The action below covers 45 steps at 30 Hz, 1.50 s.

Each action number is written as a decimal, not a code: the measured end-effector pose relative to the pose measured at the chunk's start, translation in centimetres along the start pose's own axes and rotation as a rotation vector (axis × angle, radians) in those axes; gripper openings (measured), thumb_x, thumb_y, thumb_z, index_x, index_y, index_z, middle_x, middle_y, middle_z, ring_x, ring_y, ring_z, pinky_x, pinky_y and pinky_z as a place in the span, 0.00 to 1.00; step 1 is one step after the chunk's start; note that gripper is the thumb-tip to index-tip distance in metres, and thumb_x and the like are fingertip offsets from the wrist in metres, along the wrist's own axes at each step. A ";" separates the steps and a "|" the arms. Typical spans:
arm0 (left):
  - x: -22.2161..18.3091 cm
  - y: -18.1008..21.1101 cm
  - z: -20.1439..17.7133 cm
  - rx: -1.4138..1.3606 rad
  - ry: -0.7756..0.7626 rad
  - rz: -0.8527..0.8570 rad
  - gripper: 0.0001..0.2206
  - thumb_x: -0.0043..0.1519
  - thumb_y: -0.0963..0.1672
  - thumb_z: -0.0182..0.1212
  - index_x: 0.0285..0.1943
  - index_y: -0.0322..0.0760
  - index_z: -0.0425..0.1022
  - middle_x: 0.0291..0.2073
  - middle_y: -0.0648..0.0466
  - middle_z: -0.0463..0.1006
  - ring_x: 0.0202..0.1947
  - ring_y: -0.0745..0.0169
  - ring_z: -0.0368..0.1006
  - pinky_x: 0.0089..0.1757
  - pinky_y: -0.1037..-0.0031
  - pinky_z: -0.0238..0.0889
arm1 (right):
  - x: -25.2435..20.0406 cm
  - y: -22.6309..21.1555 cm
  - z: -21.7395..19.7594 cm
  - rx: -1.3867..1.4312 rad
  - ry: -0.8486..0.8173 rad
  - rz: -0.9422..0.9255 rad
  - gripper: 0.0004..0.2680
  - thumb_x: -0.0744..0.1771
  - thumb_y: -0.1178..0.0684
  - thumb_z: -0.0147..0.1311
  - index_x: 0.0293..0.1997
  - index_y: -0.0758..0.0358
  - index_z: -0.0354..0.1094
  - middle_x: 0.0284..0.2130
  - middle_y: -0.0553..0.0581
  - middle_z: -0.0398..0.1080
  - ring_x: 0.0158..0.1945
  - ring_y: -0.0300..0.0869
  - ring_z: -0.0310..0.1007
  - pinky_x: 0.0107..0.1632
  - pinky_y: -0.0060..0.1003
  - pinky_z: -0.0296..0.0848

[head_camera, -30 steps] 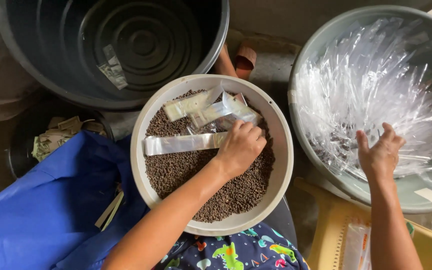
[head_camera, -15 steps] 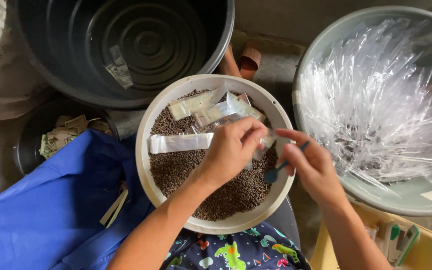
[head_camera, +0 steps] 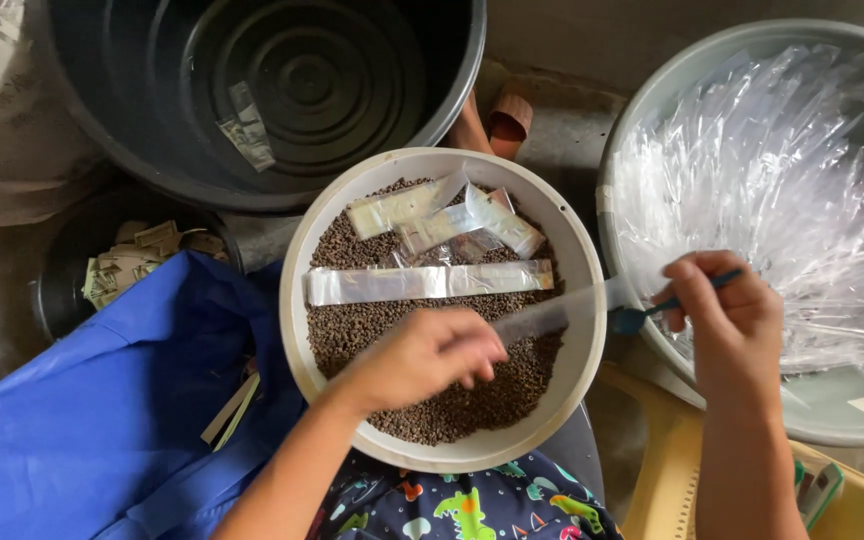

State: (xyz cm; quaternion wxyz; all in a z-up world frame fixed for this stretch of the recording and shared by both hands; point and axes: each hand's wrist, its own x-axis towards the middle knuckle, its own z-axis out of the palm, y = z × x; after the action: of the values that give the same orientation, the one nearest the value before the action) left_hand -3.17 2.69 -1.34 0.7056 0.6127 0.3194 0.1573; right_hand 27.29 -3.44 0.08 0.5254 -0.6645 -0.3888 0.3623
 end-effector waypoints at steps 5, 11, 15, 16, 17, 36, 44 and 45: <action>-0.5 -0.5 -4.1 -0.519 0.544 0.239 0.07 0.65 0.45 0.61 0.42 0.35 0.78 0.30 0.55 0.78 0.29 0.73 0.69 0.32 0.84 0.64 | -1.7 1.9 0.6 -0.020 -0.037 -0.009 0.04 0.72 0.59 0.51 0.49 0.68 0.67 0.31 0.57 0.71 0.30 0.35 0.66 0.34 0.24 0.67; 0.8 -0.2 -6.1 -0.725 0.813 0.438 0.05 0.64 0.40 0.63 0.45 0.33 0.75 0.35 0.54 0.75 0.33 0.71 0.67 0.40 0.81 0.62 | -5.2 3.2 4.5 -0.228 -0.305 -0.159 0.04 0.66 0.61 0.56 0.43 0.68 0.72 0.24 0.52 0.74 0.25 0.34 0.69 0.29 0.26 0.68; 0.7 0.1 -6.1 -0.879 0.773 0.516 0.06 0.61 0.36 0.64 0.45 0.31 0.74 0.40 0.47 0.80 0.37 0.65 0.74 0.46 0.76 0.68 | -6.6 2.7 5.3 -0.359 -0.484 -0.229 0.05 0.63 0.62 0.58 0.40 0.64 0.73 0.24 0.50 0.77 0.22 0.35 0.70 0.27 0.28 0.68; 0.8 0.0 -6.1 -0.881 0.776 0.517 0.06 0.61 0.36 0.64 0.45 0.31 0.74 0.40 0.47 0.80 0.37 0.65 0.74 0.46 0.76 0.68 | -6.7 2.5 5.3 -0.360 -0.488 -0.229 0.05 0.63 0.62 0.58 0.40 0.64 0.73 0.24 0.50 0.77 0.22 0.35 0.70 0.27 0.28 0.68; 0.8 -0.1 -6.1 -0.837 0.775 0.528 0.07 0.61 0.36 0.64 0.46 0.30 0.74 0.40 0.47 0.80 0.38 0.65 0.74 0.46 0.77 0.68 | -6.7 2.3 5.3 -0.389 -0.516 -0.209 0.05 0.64 0.61 0.57 0.41 0.64 0.73 0.24 0.50 0.78 0.21 0.35 0.70 0.27 0.28 0.69; -2.9 8.5 1.7 0.312 0.448 0.538 0.07 0.57 0.38 0.70 0.42 0.40 0.83 0.47 0.58 0.77 0.44 0.67 0.70 0.54 0.73 0.60 | -2.8 2.9 9.7 0.256 -0.661 -0.039 0.14 0.64 0.54 0.59 0.52 0.69 0.70 0.46 0.58 0.75 0.49 0.42 0.75 0.50 0.33 0.76; -7.9 12.6 0.7 -0.390 0.414 0.639 0.10 0.58 0.35 0.69 0.42 0.41 0.74 0.41 0.54 0.78 0.37 0.71 0.74 0.45 0.77 0.72 | 2.8 4.8 10.1 -0.367 -0.719 0.073 0.05 0.67 0.58 0.54 0.44 0.67 0.71 0.26 0.54 0.75 0.25 0.37 0.71 0.30 0.31 0.71; -8.0 12.8 0.7 -0.393 0.465 0.661 0.12 0.58 0.35 0.69 0.41 0.42 0.73 0.39 0.55 0.80 0.37 0.72 0.74 0.44 0.78 0.70 | 3.0 5.1 10.2 -0.597 -0.739 0.008 0.06 0.66 0.55 0.55 0.43 0.64 0.74 0.27 0.53 0.80 0.25 0.38 0.76 0.31 0.33 0.74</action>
State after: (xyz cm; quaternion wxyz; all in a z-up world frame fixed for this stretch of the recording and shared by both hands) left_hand -6.52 -0.21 13.09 0.6299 0.4844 0.2209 0.5655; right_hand 20.20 2.72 -7.00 0.1367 -0.6145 -0.6342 0.4490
